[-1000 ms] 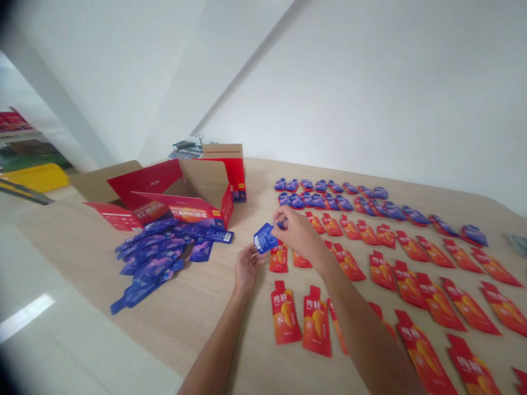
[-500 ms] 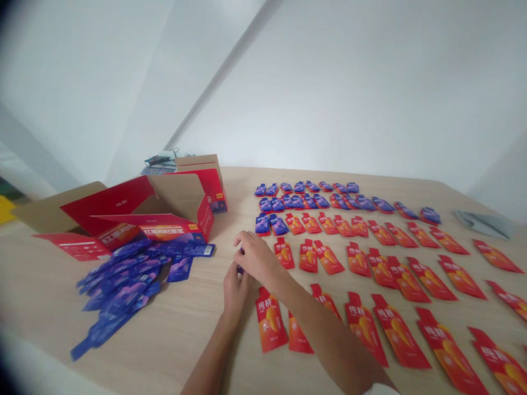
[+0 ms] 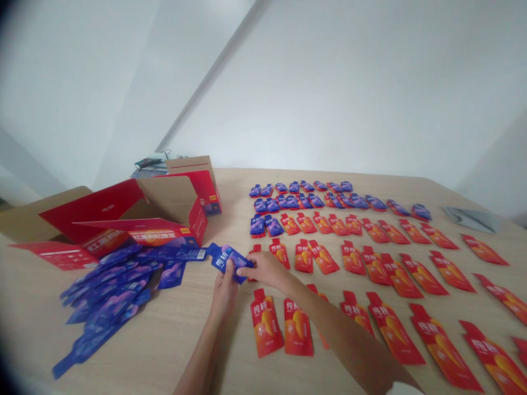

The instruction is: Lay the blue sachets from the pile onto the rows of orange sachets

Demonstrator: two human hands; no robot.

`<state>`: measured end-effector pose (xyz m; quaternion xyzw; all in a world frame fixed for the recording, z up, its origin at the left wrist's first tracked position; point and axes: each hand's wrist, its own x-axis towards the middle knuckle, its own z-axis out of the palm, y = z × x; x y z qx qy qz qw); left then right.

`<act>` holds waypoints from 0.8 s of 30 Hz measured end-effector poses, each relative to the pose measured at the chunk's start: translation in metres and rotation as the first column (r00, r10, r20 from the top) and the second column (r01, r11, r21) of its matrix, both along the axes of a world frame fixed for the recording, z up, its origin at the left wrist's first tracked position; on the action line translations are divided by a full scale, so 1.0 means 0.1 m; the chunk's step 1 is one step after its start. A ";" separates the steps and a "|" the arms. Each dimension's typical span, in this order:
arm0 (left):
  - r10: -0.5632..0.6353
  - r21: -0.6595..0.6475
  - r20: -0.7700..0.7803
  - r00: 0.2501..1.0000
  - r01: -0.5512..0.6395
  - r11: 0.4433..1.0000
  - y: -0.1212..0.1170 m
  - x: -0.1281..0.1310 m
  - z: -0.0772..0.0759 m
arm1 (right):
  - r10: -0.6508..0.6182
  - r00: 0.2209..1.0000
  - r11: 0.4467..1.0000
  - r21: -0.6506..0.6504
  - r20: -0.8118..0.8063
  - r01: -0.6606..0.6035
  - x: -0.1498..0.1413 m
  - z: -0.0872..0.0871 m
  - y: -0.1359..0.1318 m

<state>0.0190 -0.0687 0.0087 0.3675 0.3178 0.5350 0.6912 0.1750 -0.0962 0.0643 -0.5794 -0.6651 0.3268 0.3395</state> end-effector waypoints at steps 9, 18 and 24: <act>0.037 0.224 -0.278 0.960 0.028 0.974 0.01 -0.01 -0.09 | -0.158 0.943 0.974 -0.202 -0.294 0.101 0.87 -0.02 0.00; 0.104 0.291 -0.453 0.885 0.036 0.956 0.06 -0.04 -0.10 | -0.516 0.857 0.841 -0.179 0.019 0.510 2.04 -0.20 0.32; 0.078 0.238 -0.373 0.925 0.014 0.971 0.10 -0.05 -0.13 | -0.494 0.863 0.841 -0.193 0.107 0.505 2.12 -0.24 0.46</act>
